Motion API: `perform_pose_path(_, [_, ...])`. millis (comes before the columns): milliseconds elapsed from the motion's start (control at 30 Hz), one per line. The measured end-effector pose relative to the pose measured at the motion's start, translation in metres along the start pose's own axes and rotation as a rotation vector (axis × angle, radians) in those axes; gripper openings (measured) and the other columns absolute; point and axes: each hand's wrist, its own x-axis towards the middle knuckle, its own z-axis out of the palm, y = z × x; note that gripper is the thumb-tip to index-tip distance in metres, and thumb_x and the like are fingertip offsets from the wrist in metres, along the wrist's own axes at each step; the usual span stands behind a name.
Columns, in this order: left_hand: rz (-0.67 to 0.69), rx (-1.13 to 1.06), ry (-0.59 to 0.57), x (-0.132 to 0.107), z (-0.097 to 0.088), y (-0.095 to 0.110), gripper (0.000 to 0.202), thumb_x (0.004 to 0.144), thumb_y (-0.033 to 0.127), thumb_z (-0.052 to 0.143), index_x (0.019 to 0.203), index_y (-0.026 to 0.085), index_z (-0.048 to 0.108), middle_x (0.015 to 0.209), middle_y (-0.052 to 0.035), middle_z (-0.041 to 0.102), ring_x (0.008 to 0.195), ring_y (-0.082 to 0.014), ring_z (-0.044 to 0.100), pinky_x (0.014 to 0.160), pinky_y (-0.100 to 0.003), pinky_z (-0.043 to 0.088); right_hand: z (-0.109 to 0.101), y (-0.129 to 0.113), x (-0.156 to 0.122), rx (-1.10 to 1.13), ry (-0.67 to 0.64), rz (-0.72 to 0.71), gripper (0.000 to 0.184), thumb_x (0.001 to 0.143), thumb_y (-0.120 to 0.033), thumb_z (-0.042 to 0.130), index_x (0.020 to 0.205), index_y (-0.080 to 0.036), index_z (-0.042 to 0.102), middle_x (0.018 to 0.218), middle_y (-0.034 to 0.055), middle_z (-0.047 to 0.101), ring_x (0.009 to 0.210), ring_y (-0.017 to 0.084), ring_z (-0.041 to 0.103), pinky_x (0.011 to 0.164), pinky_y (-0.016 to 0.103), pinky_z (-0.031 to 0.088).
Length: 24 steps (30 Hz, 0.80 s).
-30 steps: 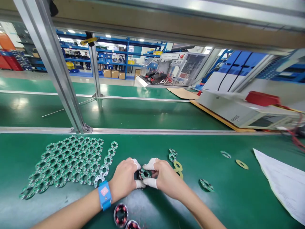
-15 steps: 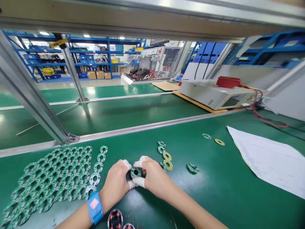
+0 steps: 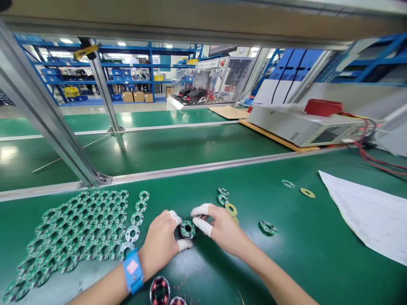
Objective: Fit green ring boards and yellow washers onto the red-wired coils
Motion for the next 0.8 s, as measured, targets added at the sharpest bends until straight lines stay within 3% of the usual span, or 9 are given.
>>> perform_pose_path(133, [0.009, 0.022, 0.016, 0.0, 0.001, 0.0, 0.037, 0.065, 0.044, 0.076, 0.085, 0.016, 0.062, 0.087, -0.0044, 0.06, 0.085, -0.0227, 0.053, 0.075, -0.034, 0.042, 0.003, -0.001, 0.0, -0.017, 0.047, 0.003, 0.016, 0.077, -0.021, 0.051, 0.07, -0.018, 0.064, 0.068, 0.0019, 0.063, 0.063, 0.017, 0.057, 0.062, 0.029, 0.044])
perform_pose_path(467, [0.03, 0.061, 0.053, 0.001, 0.004, -0.001, 0.039, 0.063, 0.048, 0.076, 0.08, 0.016, 0.061, 0.084, -0.0039, 0.06, 0.082, -0.0225, 0.052, 0.072, -0.034, 0.042, 0.011, -0.004, -0.001, -0.126, 0.068, 0.022, 0.014, 0.074, -0.022, 0.054, 0.063, -0.017, 0.061, 0.059, 0.001, 0.057, 0.057, 0.016, 0.05, 0.056, 0.028, 0.04])
perform_pose_path(567, [0.029, 0.062, 0.043, 0.0, 0.002, -0.001, 0.039, 0.064, 0.048, 0.075, 0.081, 0.016, 0.061, 0.085, -0.0045, 0.06, 0.083, -0.0229, 0.053, 0.073, -0.035, 0.042, 0.007, -0.002, 0.0, -0.04, -0.006, 0.034, 0.014, 0.074, -0.022, 0.055, 0.08, -0.016, 0.066, 0.068, 0.0021, 0.058, 0.06, 0.016, 0.052, 0.057, 0.028, 0.043])
perform_pose_path(667, [0.029, 0.05, 0.036, -0.001, 0.002, 0.0, 0.036, 0.066, 0.046, 0.074, 0.082, 0.016, 0.062, 0.085, -0.0045, 0.06, 0.082, -0.0227, 0.053, 0.072, -0.034, 0.043, 0.005, 0.001, -0.001, 0.048, -0.122, 0.032, 0.033, 0.072, -0.023, 0.06, 0.104, -0.017, 0.064, 0.081, 0.0039, 0.058, 0.07, 0.017, 0.056, 0.058, 0.027, 0.047])
perform_pose_path(800, [0.034, 0.033, 0.042, 0.0, 0.006, -0.001, 0.032, 0.073, 0.046, 0.067, 0.084, 0.016, 0.062, 0.085, -0.0058, 0.061, 0.083, -0.0235, 0.053, 0.073, -0.036, 0.043, 0.009, 0.0, -0.003, 0.094, -0.189, 0.016, 0.036, 0.069, -0.018, 0.061, 0.104, -0.017, 0.063, 0.094, 0.0068, 0.057, 0.079, 0.018, 0.057, 0.058, 0.025, 0.05])
